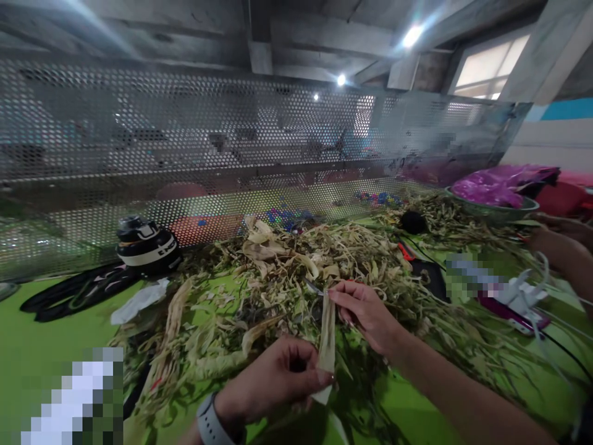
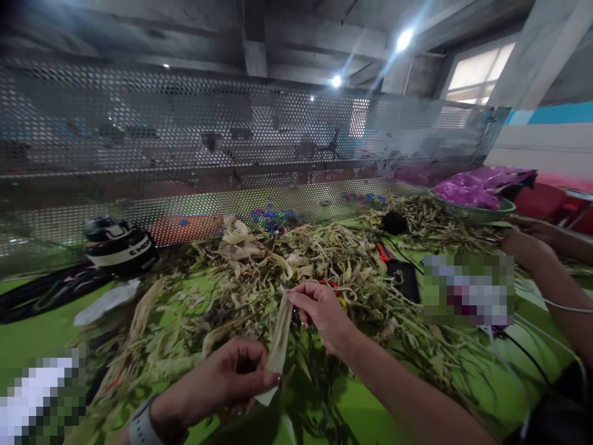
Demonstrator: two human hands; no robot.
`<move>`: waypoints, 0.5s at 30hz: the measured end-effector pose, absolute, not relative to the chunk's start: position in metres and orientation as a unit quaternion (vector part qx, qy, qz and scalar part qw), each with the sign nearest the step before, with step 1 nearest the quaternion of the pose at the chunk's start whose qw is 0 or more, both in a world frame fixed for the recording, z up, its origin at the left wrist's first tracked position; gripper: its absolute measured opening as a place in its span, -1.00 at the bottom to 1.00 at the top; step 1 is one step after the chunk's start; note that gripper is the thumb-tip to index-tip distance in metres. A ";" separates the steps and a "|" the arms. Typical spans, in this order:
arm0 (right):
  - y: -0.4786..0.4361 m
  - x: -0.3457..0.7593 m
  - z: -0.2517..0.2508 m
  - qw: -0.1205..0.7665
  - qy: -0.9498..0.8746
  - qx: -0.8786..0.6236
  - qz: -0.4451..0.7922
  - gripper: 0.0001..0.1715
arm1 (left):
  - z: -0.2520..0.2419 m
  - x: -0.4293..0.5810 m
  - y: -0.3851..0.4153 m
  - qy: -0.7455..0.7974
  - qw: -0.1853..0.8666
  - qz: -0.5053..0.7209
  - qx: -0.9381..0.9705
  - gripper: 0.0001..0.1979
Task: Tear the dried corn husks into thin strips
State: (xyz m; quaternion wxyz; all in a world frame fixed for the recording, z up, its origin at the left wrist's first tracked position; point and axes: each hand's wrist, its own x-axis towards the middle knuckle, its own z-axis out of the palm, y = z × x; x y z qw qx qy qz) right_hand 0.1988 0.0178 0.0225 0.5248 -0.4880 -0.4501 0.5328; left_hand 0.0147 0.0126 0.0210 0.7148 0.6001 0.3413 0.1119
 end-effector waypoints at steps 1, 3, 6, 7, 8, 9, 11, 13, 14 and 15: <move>0.018 0.200 0.022 0.527 -0.448 -0.488 0.533 -0.73 | 0.022 0.014 0.012 0.349 0.718 0.104 0.594 -0.64; 0.020 0.202 0.022 0.526 -0.444 -0.493 0.532 -0.73 | 0.025 0.013 0.012 0.356 0.727 0.094 0.580 -0.65; 0.025 0.210 0.022 0.540 -0.428 -0.518 0.508 -0.72 | 0.027 0.012 0.011 0.339 0.742 0.090 0.572 -0.67; 0.027 0.213 0.022 0.560 -0.423 -0.527 0.479 -0.71 | 0.027 0.012 0.012 0.338 0.746 0.098 0.565 -0.67; 0.027 0.217 0.024 0.584 -0.425 -0.535 0.439 -0.71 | 0.026 0.013 0.013 0.345 0.750 0.115 0.553 -0.67; 0.026 0.219 0.025 0.604 -0.439 -0.539 0.390 -0.72 | 0.025 0.014 0.014 0.361 0.751 0.143 0.534 -0.66; 0.022 0.221 0.029 0.615 -0.515 -0.527 0.280 -0.77 | 0.021 0.015 0.019 0.395 0.751 0.217 0.482 -0.65; 0.015 0.220 0.032 0.565 -0.646 -0.478 0.189 -0.86 | 0.017 0.016 0.023 0.404 0.755 0.282 0.432 -0.67; 0.012 0.217 0.032 0.525 -0.710 -0.444 0.152 -0.87 | 0.015 0.015 0.026 0.403 0.757 0.306 0.413 -0.69; 0.010 0.215 0.031 0.485 -0.764 -0.408 0.118 -0.82 | 0.014 0.015 0.027 0.401 0.759 0.320 0.400 -0.71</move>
